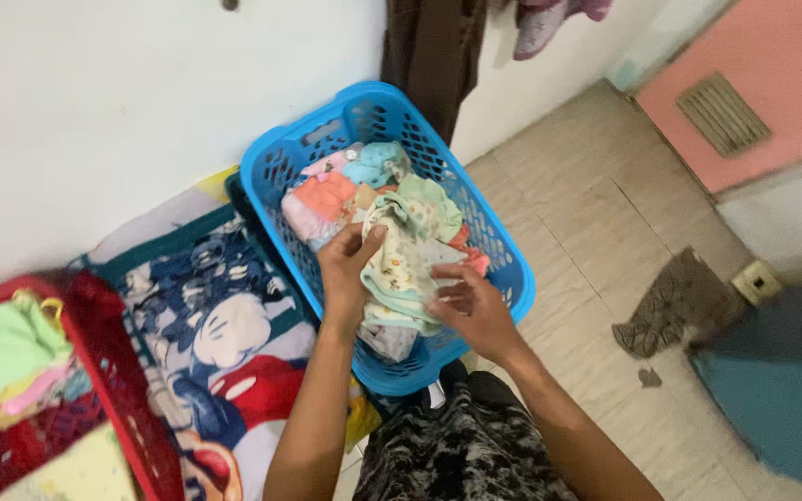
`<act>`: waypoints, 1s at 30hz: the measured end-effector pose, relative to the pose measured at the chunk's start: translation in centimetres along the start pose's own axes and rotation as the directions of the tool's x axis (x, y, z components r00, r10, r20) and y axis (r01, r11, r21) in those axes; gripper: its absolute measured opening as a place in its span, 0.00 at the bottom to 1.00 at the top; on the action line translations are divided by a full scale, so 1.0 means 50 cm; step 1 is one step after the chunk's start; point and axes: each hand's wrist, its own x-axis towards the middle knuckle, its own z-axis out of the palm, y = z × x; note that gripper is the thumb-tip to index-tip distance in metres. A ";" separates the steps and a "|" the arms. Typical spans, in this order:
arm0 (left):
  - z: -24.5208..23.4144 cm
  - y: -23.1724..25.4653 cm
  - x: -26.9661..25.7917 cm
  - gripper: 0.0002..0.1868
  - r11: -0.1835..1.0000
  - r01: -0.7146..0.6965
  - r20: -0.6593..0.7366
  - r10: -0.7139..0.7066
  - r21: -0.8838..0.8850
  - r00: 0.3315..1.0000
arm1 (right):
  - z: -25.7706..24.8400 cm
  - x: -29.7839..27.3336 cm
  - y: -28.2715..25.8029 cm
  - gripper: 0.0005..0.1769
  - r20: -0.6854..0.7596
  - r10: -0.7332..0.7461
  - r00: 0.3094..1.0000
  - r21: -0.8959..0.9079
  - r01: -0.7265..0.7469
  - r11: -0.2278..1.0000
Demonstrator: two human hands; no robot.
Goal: The person picks up items of clothing from a laundry basket, folds them by hand on a mat, and places them into another basket.
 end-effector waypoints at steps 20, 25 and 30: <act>0.035 0.078 -0.503 0.35 0.821 -0.368 -0.283 0.263 -0.436 0.922 | 0.145 -0.142 -0.142 0.37 0.478 -0.545 0.689 -0.091 0.656 0.749; -0.032 0.104 -0.547 0.33 0.747 -0.459 -0.466 0.226 -0.481 0.856 | 0.247 -0.221 -0.148 0.28 0.283 -0.647 0.708 0.076 0.656 0.751; -0.154 0.128 -0.595 0.35 0.792 -0.460 -0.392 0.305 -0.402 0.868 | 0.354 -0.231 -0.148 0.12 0.199 -0.654 0.730 -0.148 0.682 0.716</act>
